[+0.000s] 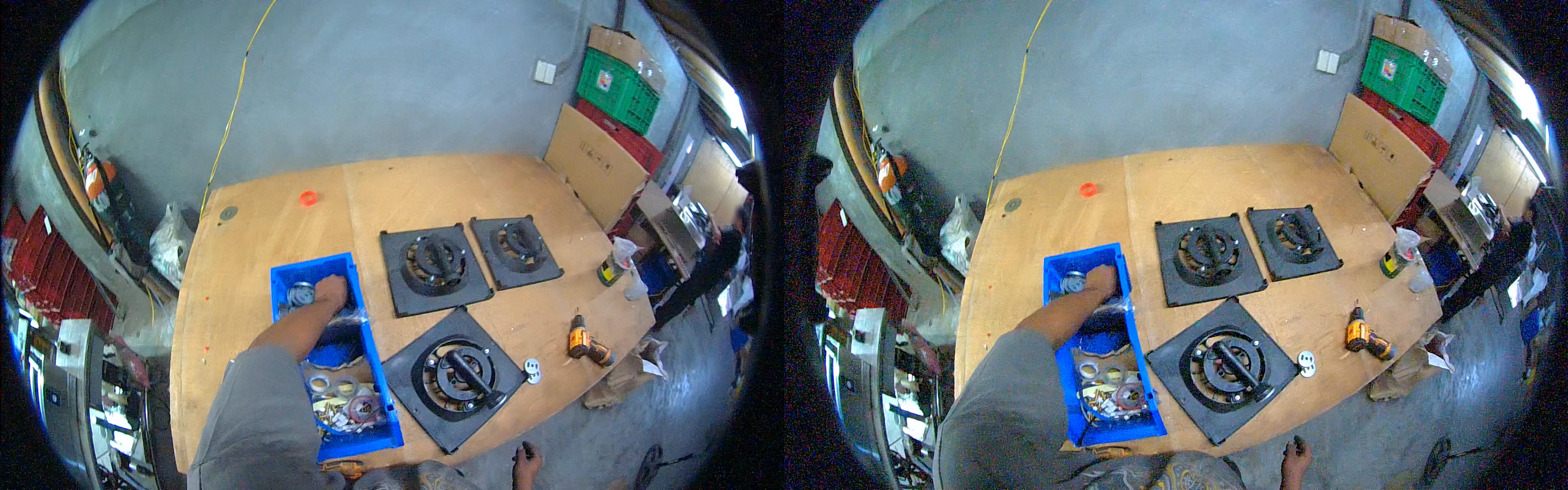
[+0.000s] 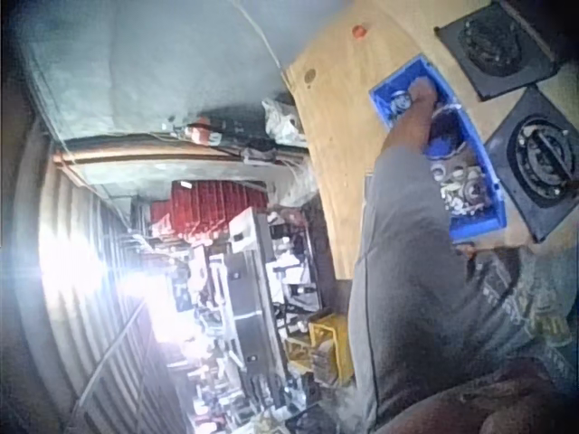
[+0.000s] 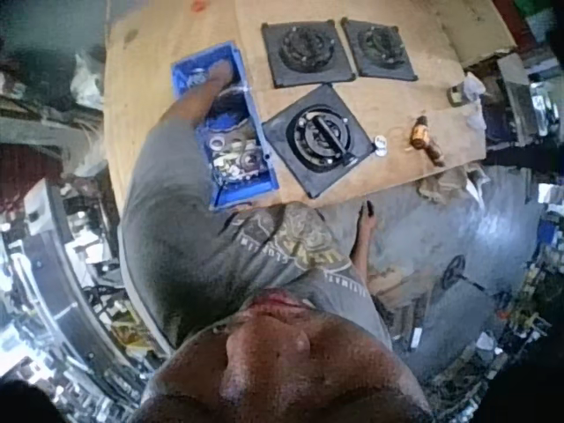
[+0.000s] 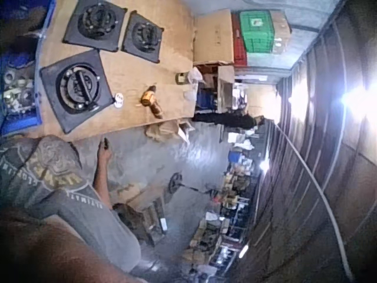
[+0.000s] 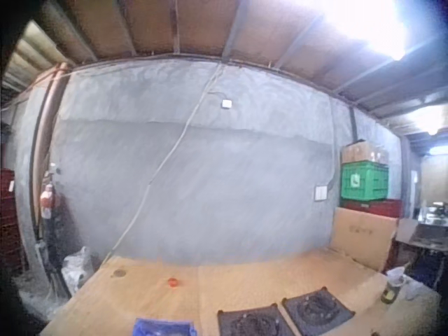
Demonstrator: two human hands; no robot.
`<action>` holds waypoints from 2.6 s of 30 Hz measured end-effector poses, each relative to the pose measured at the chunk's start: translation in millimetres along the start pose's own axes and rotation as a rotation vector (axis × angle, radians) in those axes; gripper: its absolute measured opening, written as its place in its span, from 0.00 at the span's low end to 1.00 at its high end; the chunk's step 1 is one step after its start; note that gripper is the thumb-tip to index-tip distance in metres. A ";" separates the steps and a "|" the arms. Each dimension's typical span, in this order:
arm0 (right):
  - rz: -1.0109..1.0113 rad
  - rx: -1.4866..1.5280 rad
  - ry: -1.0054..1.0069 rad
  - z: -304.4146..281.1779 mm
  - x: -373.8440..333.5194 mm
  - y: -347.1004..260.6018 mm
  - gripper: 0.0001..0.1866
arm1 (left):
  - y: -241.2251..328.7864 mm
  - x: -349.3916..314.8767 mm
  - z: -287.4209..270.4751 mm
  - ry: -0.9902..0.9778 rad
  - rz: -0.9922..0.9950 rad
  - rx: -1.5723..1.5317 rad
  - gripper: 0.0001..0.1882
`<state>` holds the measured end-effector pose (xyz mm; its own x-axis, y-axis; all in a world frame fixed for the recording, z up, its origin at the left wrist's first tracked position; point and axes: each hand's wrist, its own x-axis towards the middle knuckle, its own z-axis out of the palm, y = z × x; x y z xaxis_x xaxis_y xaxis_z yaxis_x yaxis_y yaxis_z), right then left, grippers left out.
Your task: The person uses a cordless drill to fasten screws into a square fan housing on a workbench. They then retrieve small components from a blue bin and attach them to the fan assembly by hand.
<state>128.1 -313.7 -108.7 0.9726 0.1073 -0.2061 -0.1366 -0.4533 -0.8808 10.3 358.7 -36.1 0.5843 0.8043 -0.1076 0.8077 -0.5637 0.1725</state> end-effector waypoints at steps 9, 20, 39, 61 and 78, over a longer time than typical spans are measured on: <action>-0.099 -0.018 0.013 -15.3 -0.9 30.4 0.17 | -2.7 -25.6 -50.0 0.079 0.219 0.072 0.13; -0.442 -0.069 -0.651 52.7 -57.4 -260.2 0.23 | 83.8 -221.7 -146.4 -0.089 0.304 -1.347 0.09; -1.002 0.028 -0.695 15.3 -19.6 -301.0 0.17 | 243.3 -334.0 -107.2 -0.328 0.367 -1.319 0.15; -0.389 0.056 -0.618 51.2 74.1 -107.6 0.13 | 307.9 -233.5 30.3 -0.402 1.025 -0.057 0.36; -0.353 0.216 -0.482 55.6 114.4 -110.6 0.12 | 348.4 -215.3 36.1 -0.341 0.985 -0.173 0.36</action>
<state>244.0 -202.0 -58.5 0.7792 0.6267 -0.0116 0.0933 -0.1343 -0.9865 168.7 -17.6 11.8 0.9886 -0.1040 -0.1091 -0.0414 -0.8832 0.4672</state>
